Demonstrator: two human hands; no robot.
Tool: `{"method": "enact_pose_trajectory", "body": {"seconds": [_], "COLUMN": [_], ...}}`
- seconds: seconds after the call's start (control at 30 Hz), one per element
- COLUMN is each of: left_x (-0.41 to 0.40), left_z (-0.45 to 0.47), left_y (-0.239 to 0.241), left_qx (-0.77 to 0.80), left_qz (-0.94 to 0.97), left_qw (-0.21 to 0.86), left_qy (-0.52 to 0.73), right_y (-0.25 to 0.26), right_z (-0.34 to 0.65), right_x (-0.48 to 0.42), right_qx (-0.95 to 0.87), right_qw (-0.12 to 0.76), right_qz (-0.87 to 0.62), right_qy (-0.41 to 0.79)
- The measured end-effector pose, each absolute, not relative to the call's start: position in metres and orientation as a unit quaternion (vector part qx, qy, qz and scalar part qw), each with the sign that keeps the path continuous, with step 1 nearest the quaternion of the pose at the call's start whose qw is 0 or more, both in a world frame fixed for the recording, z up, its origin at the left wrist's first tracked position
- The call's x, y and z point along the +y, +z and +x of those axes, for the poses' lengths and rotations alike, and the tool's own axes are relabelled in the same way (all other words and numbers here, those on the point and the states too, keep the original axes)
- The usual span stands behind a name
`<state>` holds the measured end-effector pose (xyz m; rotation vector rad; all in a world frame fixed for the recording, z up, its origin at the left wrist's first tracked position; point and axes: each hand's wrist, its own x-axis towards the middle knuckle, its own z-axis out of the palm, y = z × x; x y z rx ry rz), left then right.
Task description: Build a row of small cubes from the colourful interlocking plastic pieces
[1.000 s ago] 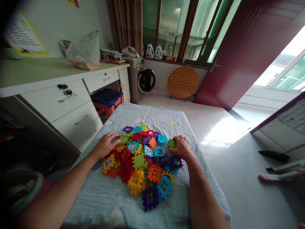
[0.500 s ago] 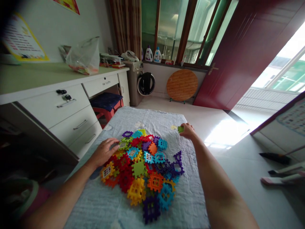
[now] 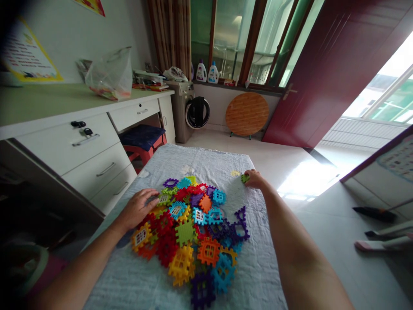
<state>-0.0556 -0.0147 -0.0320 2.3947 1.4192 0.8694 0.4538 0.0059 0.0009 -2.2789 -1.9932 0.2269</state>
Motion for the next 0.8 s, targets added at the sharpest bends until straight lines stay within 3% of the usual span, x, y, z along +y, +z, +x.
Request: {"method": "enact_pose_trajectory", "body": {"seconds": [0.8], "left_x": [-0.018], "left_z": [-0.05], "left_y": [-0.028], "left_qx": [0.508], "left_qz": [0.799], "left_qw": [0.116], "left_qy": [0.3], "right_y": [-0.041], "right_z": [0.45], "right_x": [0.006], "right_qx": [-0.623], "right_qw": [0.199], "right_qz": [-0.757], "right_qy": [-0.012]}}
